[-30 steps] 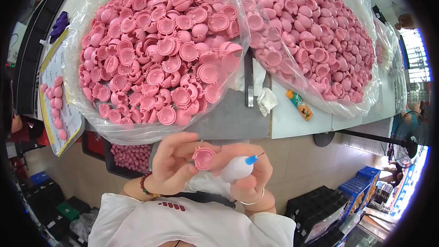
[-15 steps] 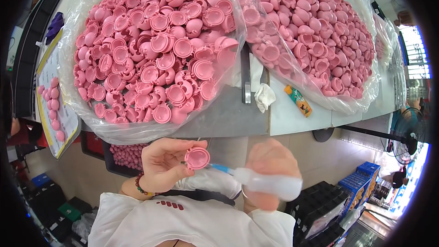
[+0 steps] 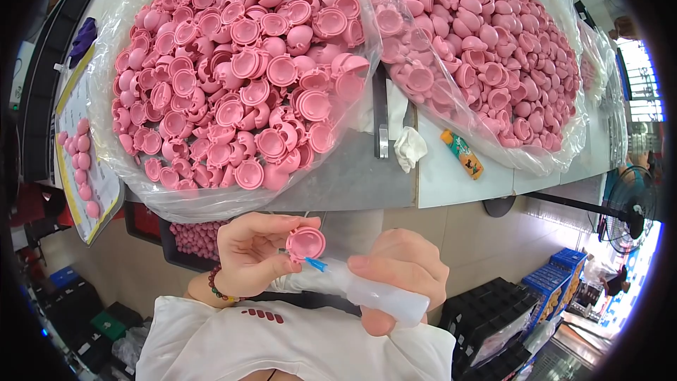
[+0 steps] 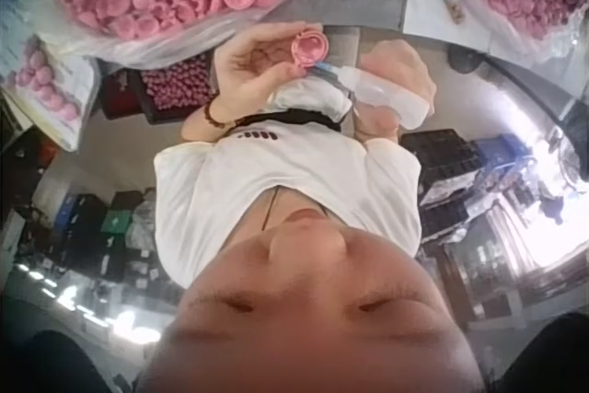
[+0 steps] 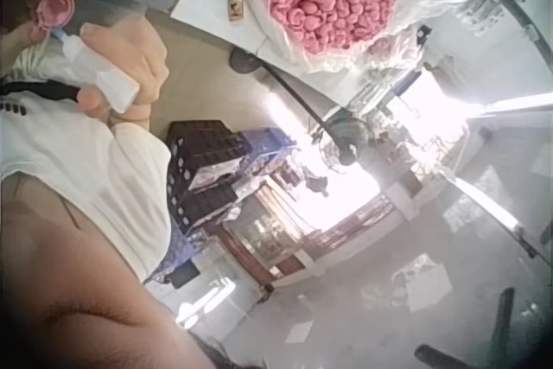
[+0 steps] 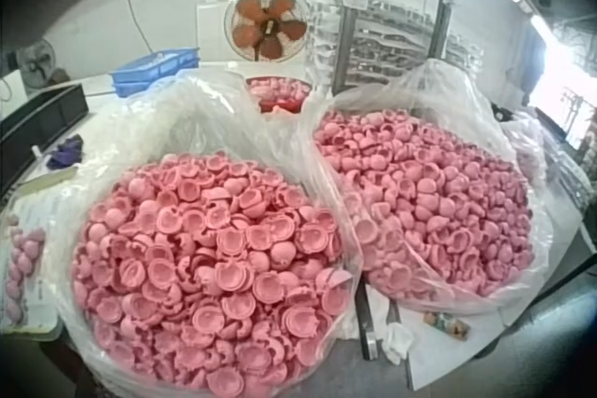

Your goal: Applying glue to and assembling small pink plastic toy components at a factory workbench.

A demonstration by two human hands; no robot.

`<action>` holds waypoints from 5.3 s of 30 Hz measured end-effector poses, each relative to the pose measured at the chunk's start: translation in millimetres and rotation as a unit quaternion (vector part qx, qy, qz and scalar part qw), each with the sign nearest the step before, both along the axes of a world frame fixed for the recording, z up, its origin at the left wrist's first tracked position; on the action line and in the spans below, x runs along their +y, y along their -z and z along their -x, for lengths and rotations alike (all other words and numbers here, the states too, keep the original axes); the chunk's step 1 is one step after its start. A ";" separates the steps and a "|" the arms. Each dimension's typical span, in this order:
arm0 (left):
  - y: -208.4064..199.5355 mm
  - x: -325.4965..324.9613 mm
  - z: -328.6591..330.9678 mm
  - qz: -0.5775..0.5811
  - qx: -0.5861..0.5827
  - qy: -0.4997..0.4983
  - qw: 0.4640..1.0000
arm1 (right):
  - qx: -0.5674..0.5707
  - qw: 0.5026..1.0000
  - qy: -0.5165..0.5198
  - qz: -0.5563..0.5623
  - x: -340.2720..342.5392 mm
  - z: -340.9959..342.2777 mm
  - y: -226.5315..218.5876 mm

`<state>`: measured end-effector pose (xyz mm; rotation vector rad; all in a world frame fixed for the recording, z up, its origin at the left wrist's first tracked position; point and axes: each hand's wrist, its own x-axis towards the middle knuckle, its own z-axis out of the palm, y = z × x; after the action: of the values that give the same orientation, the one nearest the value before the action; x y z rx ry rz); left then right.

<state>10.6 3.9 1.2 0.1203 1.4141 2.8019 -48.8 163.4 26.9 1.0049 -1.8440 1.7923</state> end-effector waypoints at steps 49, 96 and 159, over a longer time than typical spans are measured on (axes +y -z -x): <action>18.8 -1.4 9.8 -0.338 -0.022 0.146 0.929 | -0.068 0.939 0.300 -0.156 64.5 62.6 28.1; -1.2 -10.5 8.0 -0.143 -0.093 0.062 0.983 | -0.042 0.878 0.021 -0.476 -1.4 39.6 -7.5; 13.2 3.3 17.6 0.175 0.115 -0.085 0.974 | 0.109 0.948 0.073 -0.290 -0.1 -5.4 17.4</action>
<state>-7.0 7.2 -12.0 0.3478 2.0385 2.6770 -43.4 163.4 9.5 1.1640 -2.2781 1.0135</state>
